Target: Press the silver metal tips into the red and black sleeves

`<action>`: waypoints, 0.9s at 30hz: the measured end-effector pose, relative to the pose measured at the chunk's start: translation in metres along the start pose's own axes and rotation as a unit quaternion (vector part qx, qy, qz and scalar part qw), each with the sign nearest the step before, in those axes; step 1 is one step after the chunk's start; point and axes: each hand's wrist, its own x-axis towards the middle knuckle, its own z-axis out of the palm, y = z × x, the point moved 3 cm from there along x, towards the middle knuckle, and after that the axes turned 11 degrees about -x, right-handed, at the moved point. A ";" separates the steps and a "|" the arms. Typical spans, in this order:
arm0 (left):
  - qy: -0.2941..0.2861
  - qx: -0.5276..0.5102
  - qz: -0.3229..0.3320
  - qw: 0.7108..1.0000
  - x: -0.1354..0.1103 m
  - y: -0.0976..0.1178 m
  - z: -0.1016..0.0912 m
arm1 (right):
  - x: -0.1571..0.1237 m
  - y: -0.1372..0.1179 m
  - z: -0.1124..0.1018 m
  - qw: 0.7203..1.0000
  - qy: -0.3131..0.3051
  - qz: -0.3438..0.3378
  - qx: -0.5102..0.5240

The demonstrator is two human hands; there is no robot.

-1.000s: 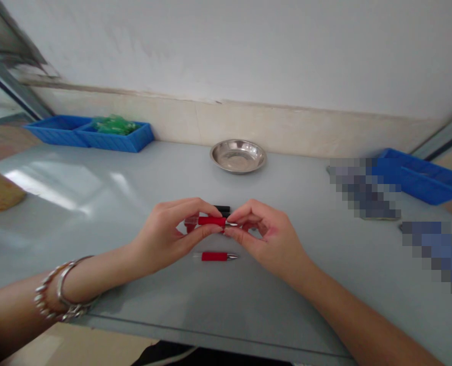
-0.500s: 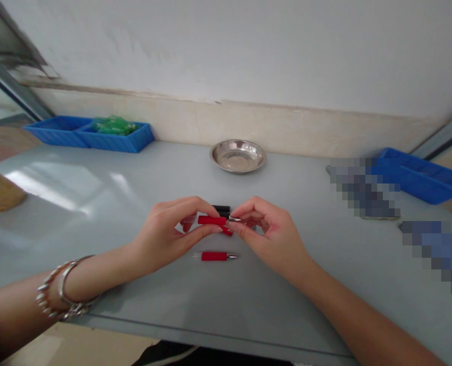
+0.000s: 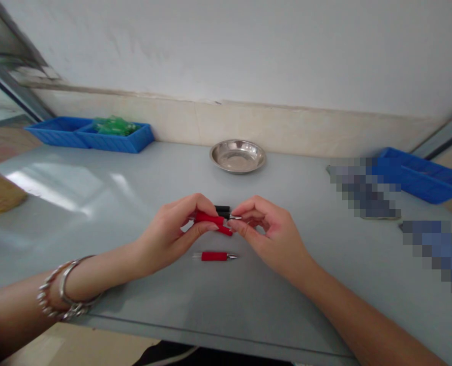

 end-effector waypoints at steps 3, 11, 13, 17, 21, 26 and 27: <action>-0.010 -0.008 0.000 1.000 0.000 -0.001 0.001 | 0.000 0.000 0.000 1.000 -0.006 -0.008 -0.005; -0.024 -0.022 0.026 0.999 -0.001 0.001 0.002 | -0.001 -0.001 0.003 0.999 -0.032 -0.034 0.000; -0.023 -0.022 0.028 0.999 -0.001 0.001 0.002 | -0.001 -0.001 0.004 0.999 -0.033 -0.039 0.000; -0.016 -0.025 0.034 0.999 0.000 0.001 0.002 | -0.002 -0.002 0.002 0.999 -0.008 -0.053 -0.008; -0.008 -0.012 0.026 1.000 0.000 0.001 0.001 | -0.002 -0.006 -0.001 0.998 0.032 -0.051 -0.018; -0.015 -0.013 0.030 0.999 0.000 0.000 0.002 | -0.002 -0.007 0.002 0.998 0.016 -0.062 -0.018; -0.016 -0.013 0.031 0.999 0.000 0.000 0.002 | -0.003 -0.006 0.003 0.998 0.011 -0.065 -0.020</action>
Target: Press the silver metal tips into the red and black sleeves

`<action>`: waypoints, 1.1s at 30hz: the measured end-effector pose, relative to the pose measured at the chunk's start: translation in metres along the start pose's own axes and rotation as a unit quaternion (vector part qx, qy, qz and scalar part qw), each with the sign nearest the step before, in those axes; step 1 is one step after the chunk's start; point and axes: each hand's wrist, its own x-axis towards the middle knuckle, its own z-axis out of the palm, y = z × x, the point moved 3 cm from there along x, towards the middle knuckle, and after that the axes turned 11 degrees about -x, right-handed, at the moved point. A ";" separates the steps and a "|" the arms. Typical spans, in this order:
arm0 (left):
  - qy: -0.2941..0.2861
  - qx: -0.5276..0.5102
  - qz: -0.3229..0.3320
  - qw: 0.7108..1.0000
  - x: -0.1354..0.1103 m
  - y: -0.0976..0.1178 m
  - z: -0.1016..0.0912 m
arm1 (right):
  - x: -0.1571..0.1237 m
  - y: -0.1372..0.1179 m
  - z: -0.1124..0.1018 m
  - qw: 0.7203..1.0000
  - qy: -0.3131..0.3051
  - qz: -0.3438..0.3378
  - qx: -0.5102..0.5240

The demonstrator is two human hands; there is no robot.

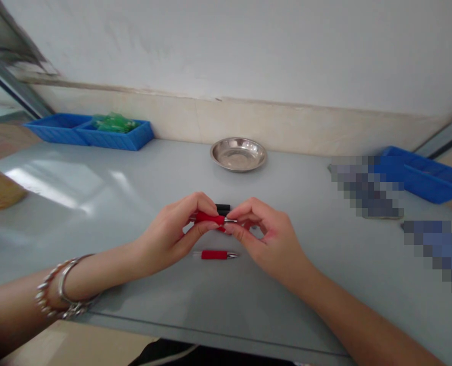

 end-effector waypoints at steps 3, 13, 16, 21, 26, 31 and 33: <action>-0.003 0.002 0.000 1.000 0.000 0.000 0.000 | -0.002 0.002 0.000 1.000 -0.005 -0.013 -0.016; -0.035 0.077 -0.028 0.996 0.000 0.000 0.003 | -0.002 0.004 0.000 0.996 -0.007 -0.040 -0.082; -0.066 0.123 -0.036 0.990 -0.001 -0.002 0.003 | -0.003 0.002 -0.001 0.993 0.006 -0.051 -0.108; -0.071 0.167 -0.026 0.983 -0.002 -0.003 -0.001 | -0.003 -0.002 -0.001 0.987 0.018 -0.068 -0.147; -0.074 0.163 -0.015 0.984 -0.001 -0.002 0.000 | -0.004 -0.004 -0.003 0.979 0.025 -0.079 -0.186; -0.071 0.150 -0.010 0.986 -0.002 -0.001 0.001 | -0.004 -0.009 -0.004 0.970 0.023 -0.089 -0.226; -0.075 0.148 -0.009 0.986 -0.003 0.000 0.001 | -0.003 -0.009 -0.003 0.966 0.005 -0.089 -0.243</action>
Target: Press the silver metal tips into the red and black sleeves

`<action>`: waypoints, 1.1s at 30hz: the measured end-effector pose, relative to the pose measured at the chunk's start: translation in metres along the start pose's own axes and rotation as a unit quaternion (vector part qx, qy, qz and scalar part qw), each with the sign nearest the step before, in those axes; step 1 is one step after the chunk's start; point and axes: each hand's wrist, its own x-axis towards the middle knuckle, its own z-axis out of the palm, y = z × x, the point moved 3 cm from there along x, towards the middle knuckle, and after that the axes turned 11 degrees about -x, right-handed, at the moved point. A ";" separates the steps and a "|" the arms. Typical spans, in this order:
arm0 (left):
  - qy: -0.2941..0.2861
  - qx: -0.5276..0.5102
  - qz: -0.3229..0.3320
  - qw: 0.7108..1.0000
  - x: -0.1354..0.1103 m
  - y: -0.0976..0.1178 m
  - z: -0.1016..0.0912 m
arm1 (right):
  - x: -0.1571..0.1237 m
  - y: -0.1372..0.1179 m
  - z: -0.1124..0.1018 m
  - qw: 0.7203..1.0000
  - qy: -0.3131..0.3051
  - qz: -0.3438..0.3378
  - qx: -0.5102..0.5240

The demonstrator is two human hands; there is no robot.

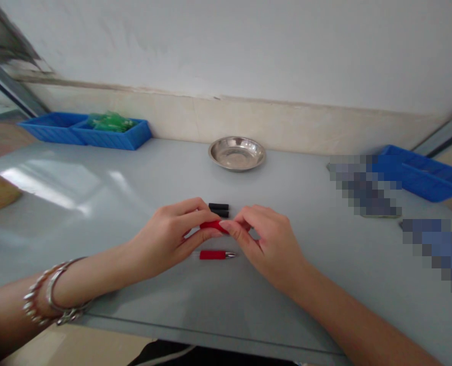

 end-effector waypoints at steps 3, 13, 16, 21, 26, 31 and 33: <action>-0.008 -0.002 -0.010 1.000 0.000 0.000 0.001 | 0.000 0.002 0.003 1.000 -0.009 0.017 -0.001; 0.016 0.006 -0.017 1.000 0.001 -0.001 -0.002 | -0.001 0.002 -0.001 0.999 0.006 0.011 0.043; 0.021 0.005 -0.008 1.000 0.002 0.001 -0.002 | -0.001 0.002 -0.002 1.000 0.009 0.019 0.023; 0.045 -0.006 0.035 0.998 0.001 0.004 -0.003 | 0.000 0.005 0.001 1.000 -0.019 0.017 -0.015; 0.055 0.011 0.029 0.998 0.000 0.001 -0.003 | 0.001 0.008 0.004 0.998 -0.047 0.035 0.012; 0.067 0.015 0.018 0.998 0.001 -0.001 -0.004 | -0.001 0.009 0.002 0.999 -0.014 0.037 0.037; 0.068 0.014 0.027 0.997 0.000 -0.001 -0.004 | -0.002 0.008 0.002 0.999 -0.004 0.025 0.023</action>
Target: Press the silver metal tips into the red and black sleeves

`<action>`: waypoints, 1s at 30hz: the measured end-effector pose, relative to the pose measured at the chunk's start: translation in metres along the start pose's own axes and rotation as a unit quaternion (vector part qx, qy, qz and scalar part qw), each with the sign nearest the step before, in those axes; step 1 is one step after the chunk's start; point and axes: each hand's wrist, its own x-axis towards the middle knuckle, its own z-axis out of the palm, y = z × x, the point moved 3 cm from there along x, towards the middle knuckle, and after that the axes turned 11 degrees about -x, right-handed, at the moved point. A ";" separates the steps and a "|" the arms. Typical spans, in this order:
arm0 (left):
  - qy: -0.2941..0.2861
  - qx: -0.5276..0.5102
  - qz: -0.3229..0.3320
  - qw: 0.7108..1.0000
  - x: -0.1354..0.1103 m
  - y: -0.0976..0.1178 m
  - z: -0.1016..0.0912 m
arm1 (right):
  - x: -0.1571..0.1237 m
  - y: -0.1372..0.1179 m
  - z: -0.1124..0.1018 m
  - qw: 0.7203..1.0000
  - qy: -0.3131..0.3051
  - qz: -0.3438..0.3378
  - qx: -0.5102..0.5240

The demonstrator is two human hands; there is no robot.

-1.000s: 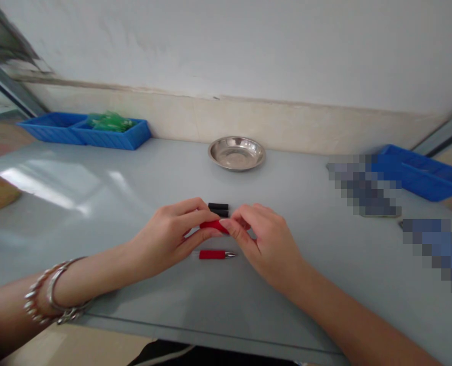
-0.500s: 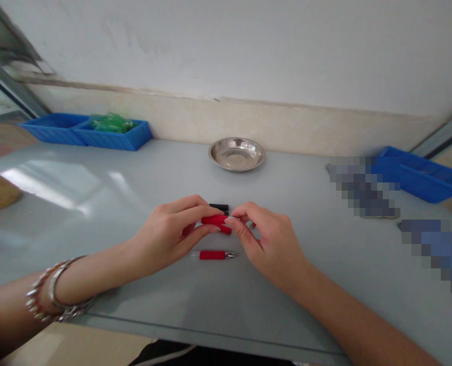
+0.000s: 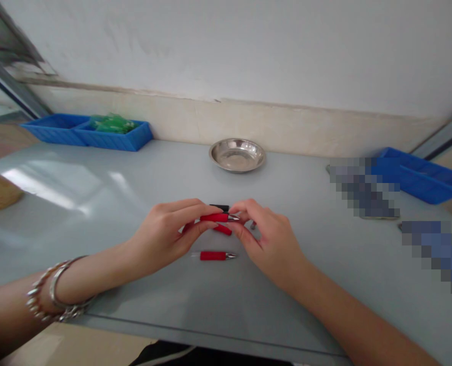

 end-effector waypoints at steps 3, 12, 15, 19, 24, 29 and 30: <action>0.004 -0.001 0.016 1.000 -0.001 0.001 0.000 | 0.000 -0.001 0.000 1.000 -0.001 -0.016 -0.025; 0.004 0.000 0.009 1.000 -0.001 0.002 0.000 | 0.000 -0.001 0.000 1.000 -0.008 0.002 -0.014; 0.005 0.002 0.010 1.000 -0.001 0.001 0.000 | 0.000 -0.002 -0.002 0.999 -0.005 -0.015 -0.028; -0.004 -0.004 0.012 1.000 -0.001 0.000 0.001 | 0.001 -0.003 -0.001 0.999 -0.036 -0.015 -0.035; 0.000 0.002 0.006 1.000 -0.002 0.001 0.001 | 0.002 -0.002 0.000 0.998 -0.022 -0.018 -0.051; 0.007 -0.001 0.006 1.000 -0.001 0.002 -0.001 | 0.001 -0.001 0.001 0.992 -0.028 -0.077 -0.099; 0.008 0.000 0.004 1.000 -0.001 0.002 -0.001 | 0.001 -0.001 0.001 0.991 -0.030 -0.076 -0.101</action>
